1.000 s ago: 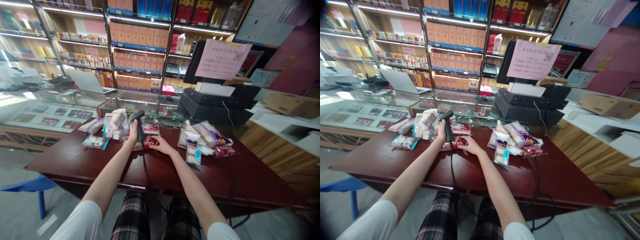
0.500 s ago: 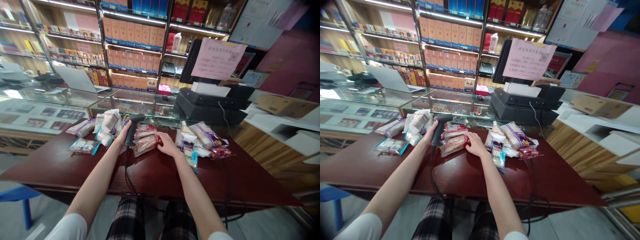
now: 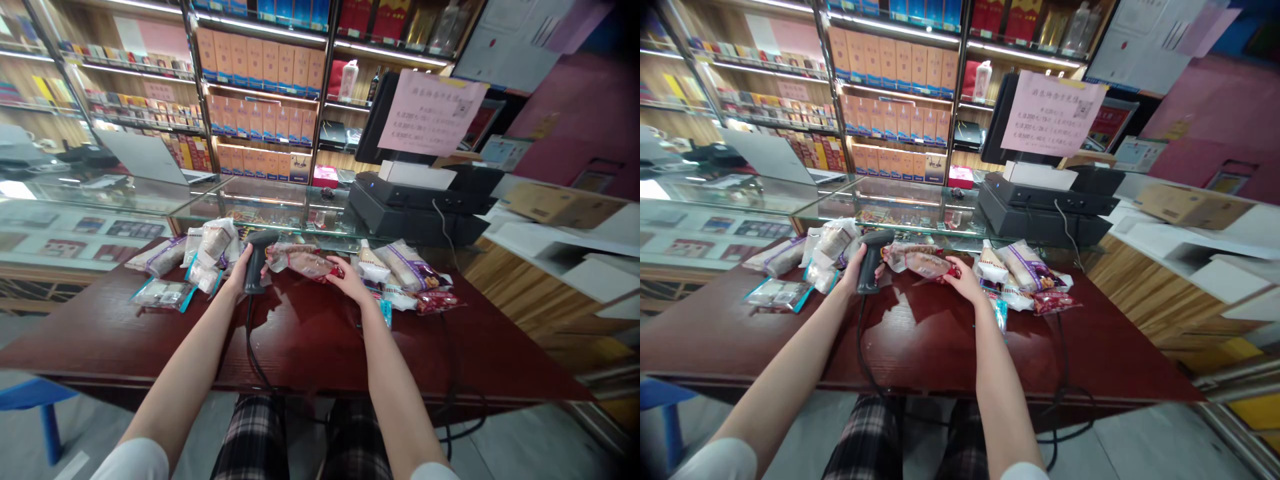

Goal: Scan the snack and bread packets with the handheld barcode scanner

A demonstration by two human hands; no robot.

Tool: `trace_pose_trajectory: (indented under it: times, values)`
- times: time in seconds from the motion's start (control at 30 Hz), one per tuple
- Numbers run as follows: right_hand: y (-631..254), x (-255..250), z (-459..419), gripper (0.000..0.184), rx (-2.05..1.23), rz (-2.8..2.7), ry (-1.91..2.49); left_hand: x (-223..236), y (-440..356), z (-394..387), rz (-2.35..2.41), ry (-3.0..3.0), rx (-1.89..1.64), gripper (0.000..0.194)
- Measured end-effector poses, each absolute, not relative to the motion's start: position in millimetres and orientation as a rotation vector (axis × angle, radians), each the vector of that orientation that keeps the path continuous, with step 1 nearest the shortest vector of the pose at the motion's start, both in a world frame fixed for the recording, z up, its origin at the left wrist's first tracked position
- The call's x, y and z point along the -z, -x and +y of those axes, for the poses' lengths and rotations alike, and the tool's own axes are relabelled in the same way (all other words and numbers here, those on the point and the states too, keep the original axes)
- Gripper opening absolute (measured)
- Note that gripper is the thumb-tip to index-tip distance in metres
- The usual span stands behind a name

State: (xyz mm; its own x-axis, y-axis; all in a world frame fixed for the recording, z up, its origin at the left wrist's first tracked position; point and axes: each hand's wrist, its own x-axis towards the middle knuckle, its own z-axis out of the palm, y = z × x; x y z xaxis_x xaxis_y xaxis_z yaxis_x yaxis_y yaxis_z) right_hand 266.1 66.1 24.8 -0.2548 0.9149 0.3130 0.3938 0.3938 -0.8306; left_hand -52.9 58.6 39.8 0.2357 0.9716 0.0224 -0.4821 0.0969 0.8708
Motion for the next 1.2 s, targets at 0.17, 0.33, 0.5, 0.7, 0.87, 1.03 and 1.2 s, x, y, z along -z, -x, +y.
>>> trace_pose_trajectory:
  times: [0.17, 0.33, 0.5, 0.7, 0.87, 1.03, 1.2]
  values:
    - [-264.8, -26.7, 65.8, 0.05, -1.071, -1.347, 1.08, -37.2, 52.6, 59.0, 0.613, -0.963, -1.212, 0.065]
    - [-263.3, -23.6, 70.9, 0.056, -1.168, -1.113, 1.132, -38.7, 47.2, 51.4, 0.651, -0.932, -1.133, 0.065]
    - [-253.4, -13.2, 77.9, 0.056, -0.694, -1.205, 1.237, -40.9, 34.7, 45.3, 0.63, -0.995, -1.12, 0.065]
    - [-245.3, -11.3, 72.4, 0.05, -0.39, -1.337, 1.428, -46.6, 17.4, 34.4, 0.609, -1.11, -1.052, 0.062]
    - [-245.2, -14.6, 69.8, 0.049, -0.384, -1.405, 1.462, -50.9, 9.9, 28.4, 0.597, -1.184, -0.994, 0.064]
    - [-240.7, -19.6, 62.9, 0.049, -0.359, -1.515, 1.501, -51.1, 7.9, 27.3, 0.546, -1.197, -1.0, 0.063]
    - [-234.1, -26.4, 55.3, 0.048, -0.316, -1.599, 1.578, -46.0, 8.6, 30.0, 0.553, -1.221, -1.028, 0.057]
